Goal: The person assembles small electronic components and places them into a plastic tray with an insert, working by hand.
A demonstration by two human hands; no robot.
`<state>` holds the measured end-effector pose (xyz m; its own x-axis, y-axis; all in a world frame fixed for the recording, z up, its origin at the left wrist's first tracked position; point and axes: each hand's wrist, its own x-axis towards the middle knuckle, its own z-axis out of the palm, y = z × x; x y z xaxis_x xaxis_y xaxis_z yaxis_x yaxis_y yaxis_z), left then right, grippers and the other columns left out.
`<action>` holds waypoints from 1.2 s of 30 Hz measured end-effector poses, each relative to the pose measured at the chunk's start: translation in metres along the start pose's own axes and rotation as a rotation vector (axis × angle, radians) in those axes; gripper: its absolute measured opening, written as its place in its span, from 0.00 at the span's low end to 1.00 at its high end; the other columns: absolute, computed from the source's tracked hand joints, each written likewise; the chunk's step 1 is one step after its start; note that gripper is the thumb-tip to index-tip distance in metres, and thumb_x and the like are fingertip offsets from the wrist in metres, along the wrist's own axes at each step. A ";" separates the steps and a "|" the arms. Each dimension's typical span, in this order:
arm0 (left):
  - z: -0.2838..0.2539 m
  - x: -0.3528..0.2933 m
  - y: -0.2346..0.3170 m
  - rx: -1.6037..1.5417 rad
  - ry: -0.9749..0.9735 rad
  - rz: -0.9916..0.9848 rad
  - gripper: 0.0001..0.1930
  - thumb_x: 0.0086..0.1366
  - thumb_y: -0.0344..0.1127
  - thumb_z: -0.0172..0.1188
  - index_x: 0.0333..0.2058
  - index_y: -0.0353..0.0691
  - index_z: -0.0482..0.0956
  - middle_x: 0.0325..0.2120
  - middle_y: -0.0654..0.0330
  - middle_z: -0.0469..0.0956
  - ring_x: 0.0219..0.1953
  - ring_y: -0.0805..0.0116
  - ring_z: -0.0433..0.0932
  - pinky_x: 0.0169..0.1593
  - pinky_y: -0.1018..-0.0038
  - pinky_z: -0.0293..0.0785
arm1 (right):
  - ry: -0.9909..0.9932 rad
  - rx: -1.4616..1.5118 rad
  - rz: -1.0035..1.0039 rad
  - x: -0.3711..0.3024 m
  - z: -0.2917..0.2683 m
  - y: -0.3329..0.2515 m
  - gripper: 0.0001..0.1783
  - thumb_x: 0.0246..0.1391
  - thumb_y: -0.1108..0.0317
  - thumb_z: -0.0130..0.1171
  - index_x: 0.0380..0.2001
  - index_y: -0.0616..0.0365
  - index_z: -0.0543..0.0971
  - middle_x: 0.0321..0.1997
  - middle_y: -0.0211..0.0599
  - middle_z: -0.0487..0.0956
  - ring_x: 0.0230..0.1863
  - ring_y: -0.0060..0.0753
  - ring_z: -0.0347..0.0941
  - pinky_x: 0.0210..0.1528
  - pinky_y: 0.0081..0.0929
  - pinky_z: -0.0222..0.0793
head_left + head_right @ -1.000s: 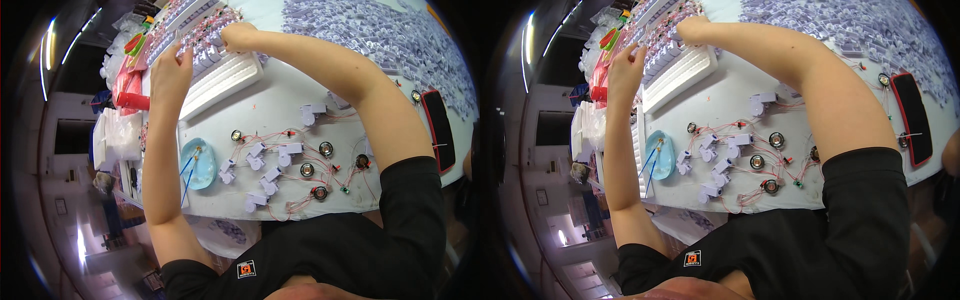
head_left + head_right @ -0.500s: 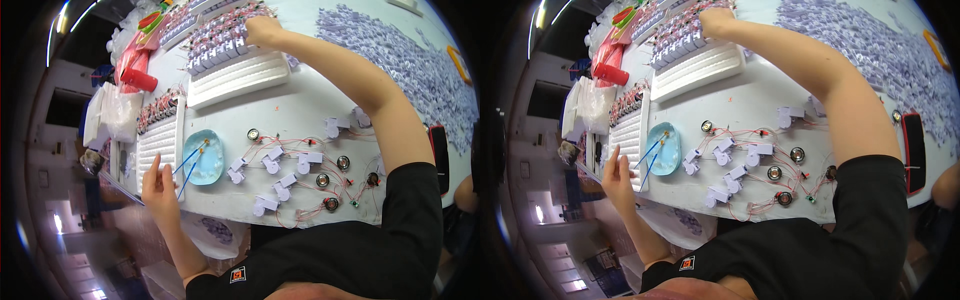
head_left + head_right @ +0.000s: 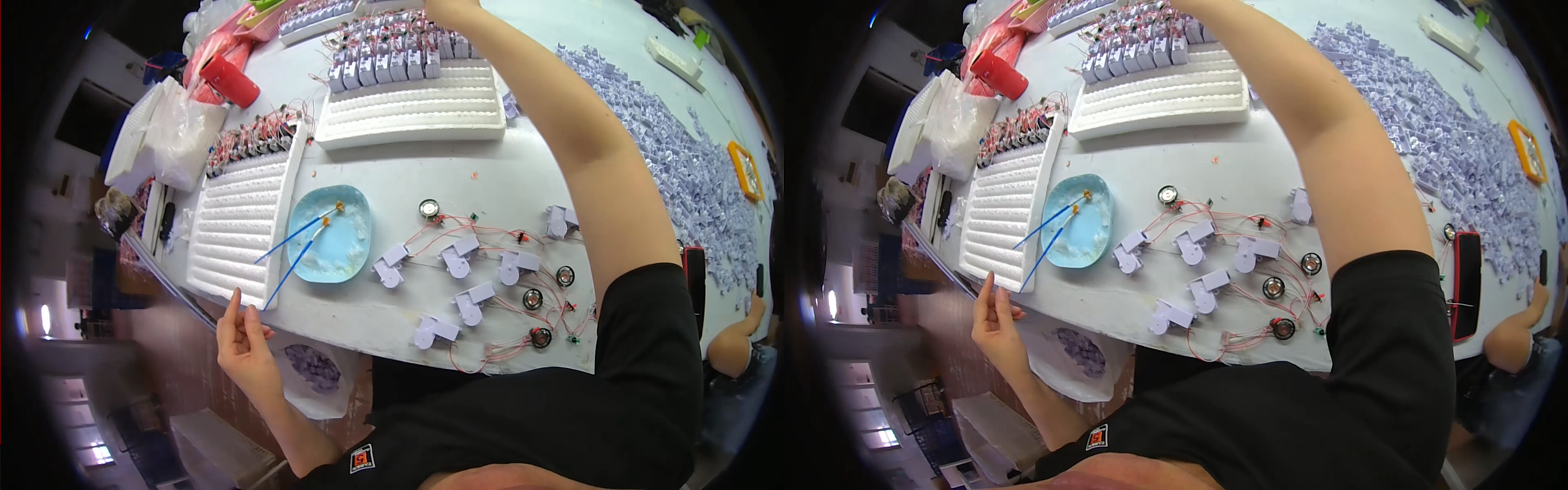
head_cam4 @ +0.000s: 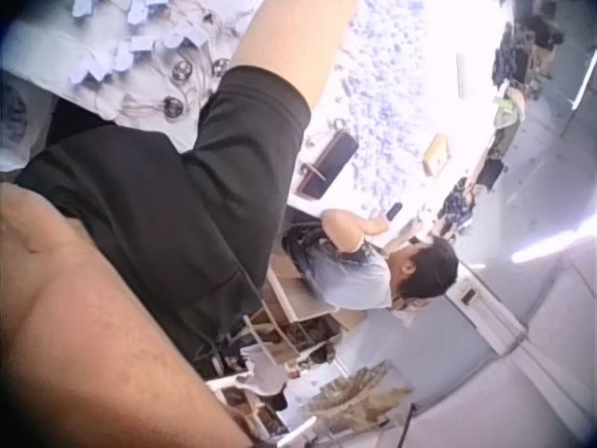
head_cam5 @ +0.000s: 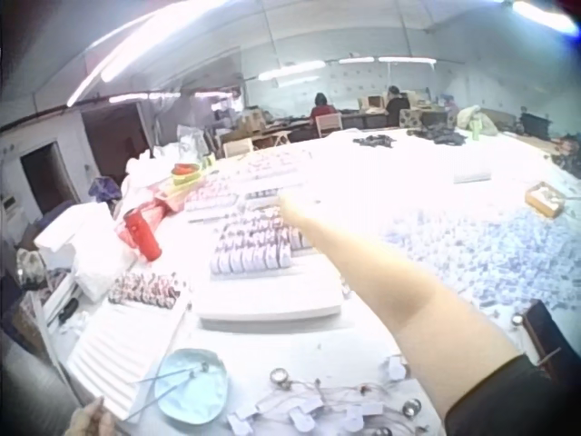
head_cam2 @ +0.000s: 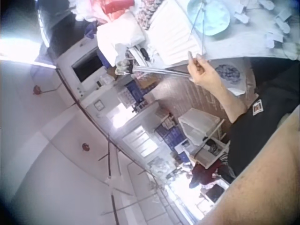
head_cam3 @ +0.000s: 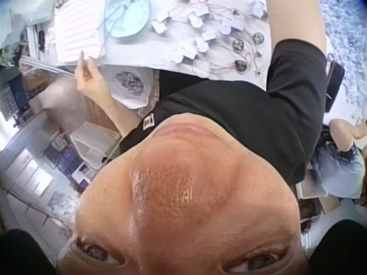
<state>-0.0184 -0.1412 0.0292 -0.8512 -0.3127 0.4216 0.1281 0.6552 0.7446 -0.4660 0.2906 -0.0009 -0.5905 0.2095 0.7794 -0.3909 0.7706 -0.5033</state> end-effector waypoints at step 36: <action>0.079 -0.024 0.030 0.273 -0.327 0.825 0.16 0.61 0.30 0.69 0.49 0.42 0.86 0.51 0.55 0.82 0.59 0.56 0.77 0.70 0.54 0.61 | -0.820 -0.022 -0.485 -0.209 -0.280 -0.216 0.21 0.62 0.70 0.61 0.59 0.47 0.80 0.64 0.38 0.77 0.64 0.43 0.72 0.63 0.40 0.70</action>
<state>-0.0340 -0.0594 0.0006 -0.6504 0.5066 0.5660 0.6681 0.7360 0.1090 -0.0604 0.2493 0.0493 -0.6821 -0.6170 0.3925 -0.7149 0.6755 -0.1807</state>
